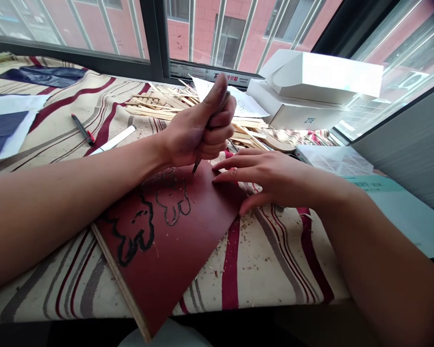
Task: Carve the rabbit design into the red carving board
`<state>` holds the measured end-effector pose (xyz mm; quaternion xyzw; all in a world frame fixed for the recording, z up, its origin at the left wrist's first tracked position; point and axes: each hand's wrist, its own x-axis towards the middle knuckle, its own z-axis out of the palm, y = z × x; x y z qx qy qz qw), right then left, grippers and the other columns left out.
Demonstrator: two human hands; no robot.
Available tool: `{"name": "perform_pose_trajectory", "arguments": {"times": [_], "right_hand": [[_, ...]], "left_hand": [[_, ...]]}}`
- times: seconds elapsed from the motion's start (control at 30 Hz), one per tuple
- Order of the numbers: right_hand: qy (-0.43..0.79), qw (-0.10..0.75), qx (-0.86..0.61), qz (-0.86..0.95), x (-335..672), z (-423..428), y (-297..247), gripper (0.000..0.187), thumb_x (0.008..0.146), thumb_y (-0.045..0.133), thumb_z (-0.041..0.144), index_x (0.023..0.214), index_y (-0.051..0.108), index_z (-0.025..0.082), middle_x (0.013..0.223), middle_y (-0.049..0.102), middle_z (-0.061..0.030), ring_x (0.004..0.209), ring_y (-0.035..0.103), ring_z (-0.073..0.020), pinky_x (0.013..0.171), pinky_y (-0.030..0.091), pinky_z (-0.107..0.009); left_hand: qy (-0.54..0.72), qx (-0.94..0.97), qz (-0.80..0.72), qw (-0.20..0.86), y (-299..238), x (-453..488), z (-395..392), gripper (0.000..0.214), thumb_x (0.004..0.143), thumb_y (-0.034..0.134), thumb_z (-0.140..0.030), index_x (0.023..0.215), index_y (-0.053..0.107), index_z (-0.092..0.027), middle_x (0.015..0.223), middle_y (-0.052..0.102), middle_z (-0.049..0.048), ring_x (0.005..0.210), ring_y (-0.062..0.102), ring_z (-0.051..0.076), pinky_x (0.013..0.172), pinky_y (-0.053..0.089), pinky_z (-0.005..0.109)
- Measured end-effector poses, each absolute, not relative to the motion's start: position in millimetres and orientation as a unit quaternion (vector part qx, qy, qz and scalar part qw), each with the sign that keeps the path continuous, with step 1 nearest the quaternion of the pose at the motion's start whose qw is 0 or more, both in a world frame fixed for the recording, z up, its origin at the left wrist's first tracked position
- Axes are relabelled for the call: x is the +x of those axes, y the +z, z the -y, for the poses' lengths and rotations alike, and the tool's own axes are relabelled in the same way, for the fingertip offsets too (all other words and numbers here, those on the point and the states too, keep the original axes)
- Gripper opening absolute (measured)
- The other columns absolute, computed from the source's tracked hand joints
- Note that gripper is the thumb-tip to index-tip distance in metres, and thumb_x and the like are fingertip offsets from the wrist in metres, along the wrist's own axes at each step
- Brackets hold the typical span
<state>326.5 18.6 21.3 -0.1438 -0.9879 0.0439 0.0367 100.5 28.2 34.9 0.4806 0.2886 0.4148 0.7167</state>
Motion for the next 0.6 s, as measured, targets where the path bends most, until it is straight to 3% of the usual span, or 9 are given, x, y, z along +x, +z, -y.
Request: {"name": "perform_pose_trajectory", "arguments": {"times": [0.1, 0.27, 0.37, 0.6], "right_hand": [[0.041, 0.034, -0.141, 0.989, 326, -19, 22, 0.067, 0.101, 0.072, 0.062, 0.154, 0.067, 0.021, 0.156, 0.068, -0.0163, 0.141, 0.065, -0.0381, 0.113, 0.057, -0.056], [0.050, 0.040, -0.141, 0.988, 326, -19, 21, 0.066, 0.101, 0.073, 0.061, 0.154, 0.067, 0.021, 0.158, 0.067, -0.0162, 0.142, 0.065, -0.0383, 0.115, 0.056, -0.057], [0.053, 0.038, -0.142, 0.988, 326, -19, 21, 0.067, 0.101, 0.073, 0.061, 0.155, 0.067, 0.022, 0.159, 0.066, -0.0160, 0.142, 0.065, -0.0384, 0.114, 0.056, -0.056], [0.040, 0.031, -0.136, 0.989, 325, -18, 23, 0.068, 0.101, 0.072, 0.061, 0.154, 0.068, 0.018, 0.157, 0.067, -0.0186, 0.139, 0.065, -0.0394, 0.113, 0.057, -0.058]], "left_hand": [[0.446, 0.455, -0.298, 0.711, 32, 103, -28, 0.071, 0.118, 0.028, -0.060, 0.061, 0.037, -0.019, 0.048, 0.021, -0.0076, 0.032, 0.018, 0.001, 0.037, 0.010, 0.015], [0.601, 0.439, -0.326, 0.583, 26, 117, -18, 0.064, 0.120, 0.034, -0.050, 0.063, 0.033, -0.020, 0.048, 0.024, -0.0069, 0.036, 0.019, 0.002, 0.037, 0.012, 0.019], [0.641, 0.417, -0.341, 0.547, 25, 119, -17, 0.064, 0.117, 0.042, -0.053, 0.064, 0.030, -0.021, 0.047, 0.026, -0.0068, 0.037, 0.020, 0.002, 0.037, 0.013, 0.019], [0.504, 0.445, -0.275, 0.687, 26, 99, -30, 0.071, 0.119, 0.019, -0.059, 0.061, 0.033, -0.020, 0.046, 0.019, -0.0075, 0.031, 0.018, 0.003, 0.036, 0.010, 0.017]]}}
